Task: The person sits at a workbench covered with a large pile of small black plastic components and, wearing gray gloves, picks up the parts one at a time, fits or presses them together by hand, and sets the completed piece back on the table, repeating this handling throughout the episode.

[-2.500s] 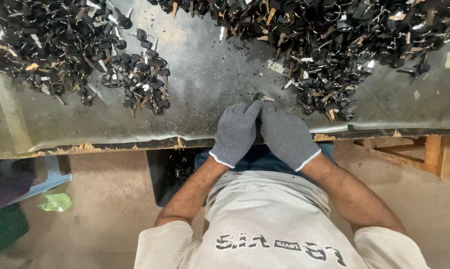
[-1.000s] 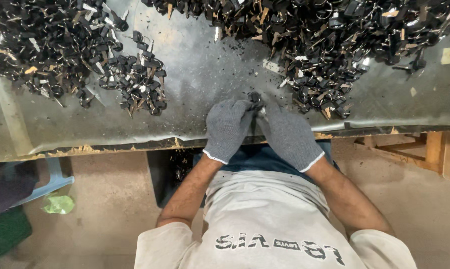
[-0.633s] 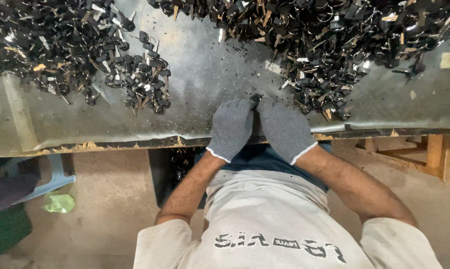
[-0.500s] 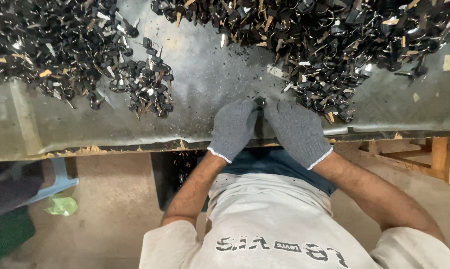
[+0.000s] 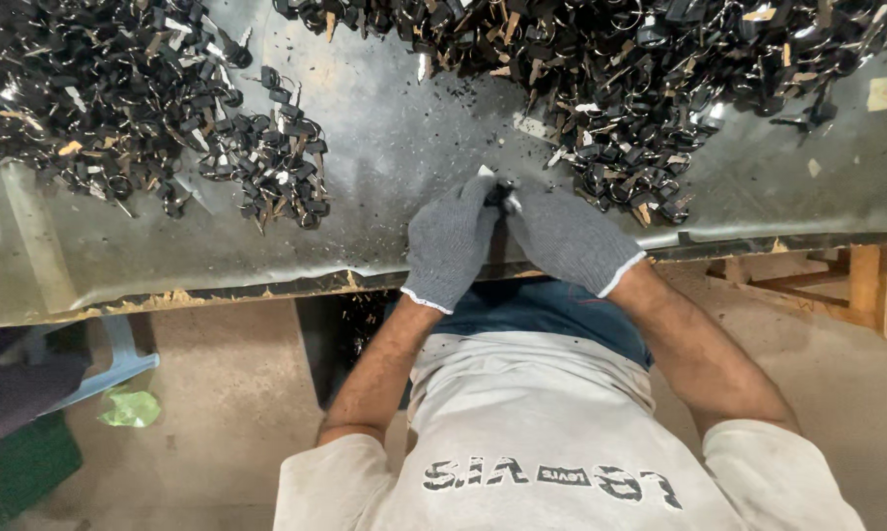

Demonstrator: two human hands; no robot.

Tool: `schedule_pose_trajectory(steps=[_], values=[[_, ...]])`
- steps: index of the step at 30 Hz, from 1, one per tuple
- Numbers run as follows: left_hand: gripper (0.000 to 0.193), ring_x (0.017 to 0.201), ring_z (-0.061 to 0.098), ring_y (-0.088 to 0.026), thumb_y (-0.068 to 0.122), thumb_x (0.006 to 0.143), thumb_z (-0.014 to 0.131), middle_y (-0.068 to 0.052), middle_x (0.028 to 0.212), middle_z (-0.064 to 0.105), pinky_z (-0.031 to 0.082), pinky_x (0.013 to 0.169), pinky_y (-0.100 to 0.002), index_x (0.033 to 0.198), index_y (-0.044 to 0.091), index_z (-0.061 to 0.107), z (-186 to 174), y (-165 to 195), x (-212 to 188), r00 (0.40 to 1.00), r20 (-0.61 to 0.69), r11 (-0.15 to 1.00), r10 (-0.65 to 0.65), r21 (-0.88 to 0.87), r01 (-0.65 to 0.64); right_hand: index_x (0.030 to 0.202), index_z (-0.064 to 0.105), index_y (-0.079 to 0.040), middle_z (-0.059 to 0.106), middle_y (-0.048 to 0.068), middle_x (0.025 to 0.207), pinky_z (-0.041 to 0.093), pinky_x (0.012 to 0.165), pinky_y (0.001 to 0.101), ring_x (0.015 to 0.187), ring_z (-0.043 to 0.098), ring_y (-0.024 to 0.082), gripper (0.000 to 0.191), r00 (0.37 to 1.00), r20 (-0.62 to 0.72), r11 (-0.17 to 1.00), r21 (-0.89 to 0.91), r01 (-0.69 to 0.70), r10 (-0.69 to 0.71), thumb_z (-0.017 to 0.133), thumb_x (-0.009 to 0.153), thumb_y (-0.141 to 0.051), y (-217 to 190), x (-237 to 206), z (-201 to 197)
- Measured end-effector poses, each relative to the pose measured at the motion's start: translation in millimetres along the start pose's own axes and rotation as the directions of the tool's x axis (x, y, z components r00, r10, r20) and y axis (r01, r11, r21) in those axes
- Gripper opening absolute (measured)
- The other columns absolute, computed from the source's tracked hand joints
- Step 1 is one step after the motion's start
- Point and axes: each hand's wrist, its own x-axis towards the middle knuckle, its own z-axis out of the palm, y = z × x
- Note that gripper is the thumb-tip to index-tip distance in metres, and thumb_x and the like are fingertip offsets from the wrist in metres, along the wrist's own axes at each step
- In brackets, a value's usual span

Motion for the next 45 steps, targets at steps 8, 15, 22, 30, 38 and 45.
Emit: schedule_pose_trajectory(steps=[8,15,22,30,38,45], values=[[0.017,0.082,0.066,-0.033,0.016,0.09,0.072,-0.011,0.093,0.067,0.052,0.073,-0.044,0.104,0.009,0.065,8,-6,-10,0.991,-0.075,0.991,0.111,0.081,-0.104,0.123,0.058,0.004,0.069,0.023,0.095,0.058,0.057,0.0467,0.075,0.072,0.037,0.038,0.973,-0.055,0.968,-0.104,-0.229,0.224,0.062,0.1,-0.026,-24,-9,-4],[0.018,0.088,0.063,-0.033,0.008,0.091,0.066,-0.014,0.093,0.062,0.051,0.078,-0.045,0.109,0.005,0.066,12,-9,-13,0.982,-0.021,0.98,0.189,0.073,-0.187,0.121,0.058,0.001,0.068,0.02,0.093,0.058,0.058,0.0428,0.073,0.072,0.033,0.029,0.982,-0.056,0.95,-0.247,-0.191,0.182,0.059,0.097,-0.013,-20,0,-12],[0.021,0.089,0.064,-0.033,0.009,0.091,0.065,-0.012,0.095,0.063,0.051,0.081,-0.045,0.112,0.007,0.063,13,-11,-14,0.978,-0.061,0.979,0.2,0.037,-0.198,0.118,0.057,0.003,0.07,0.021,0.088,0.056,0.051,0.0453,0.065,0.071,0.036,0.03,0.973,-0.034,0.946,-0.231,-0.229,0.227,0.059,0.097,-0.018,-22,1,-10],[0.019,0.086,0.063,-0.032,0.011,0.09,0.065,-0.013,0.092,0.063,0.05,0.076,-0.045,0.108,0.006,0.063,16,-15,-11,0.97,-0.048,0.968,0.238,0.094,-0.233,0.129,0.055,0.009,0.071,0.025,0.08,0.055,0.054,0.0508,0.066,0.071,0.04,0.045,0.982,-0.134,0.991,0.009,-0.134,0.133,0.057,0.097,-0.022,-12,-2,0],[0.033,0.088,0.064,-0.035,0.009,0.091,0.069,-0.013,0.095,0.064,0.05,0.08,-0.047,0.122,0.001,0.06,14,-12,-18,0.995,-0.058,0.994,0.078,-0.072,-0.082,0.126,0.054,0.001,0.069,0.021,0.073,0.055,0.05,0.0499,0.061,0.07,0.04,0.035,0.935,-0.032,0.936,0.025,-0.352,0.353,0.057,0.101,-0.023,-21,1,-9],[0.041,0.09,0.065,-0.035,0.004,0.086,0.068,-0.015,0.101,0.066,0.052,0.081,-0.047,0.127,0.006,0.062,11,-13,-20,0.993,-0.026,0.99,0.118,-0.074,-0.12,0.103,0.057,-0.002,0.07,0.02,0.086,0.056,0.051,0.0467,0.064,0.07,0.037,0.016,0.957,-0.117,0.923,-0.255,-0.288,0.267,0.059,0.101,-0.017,-35,-3,10]])
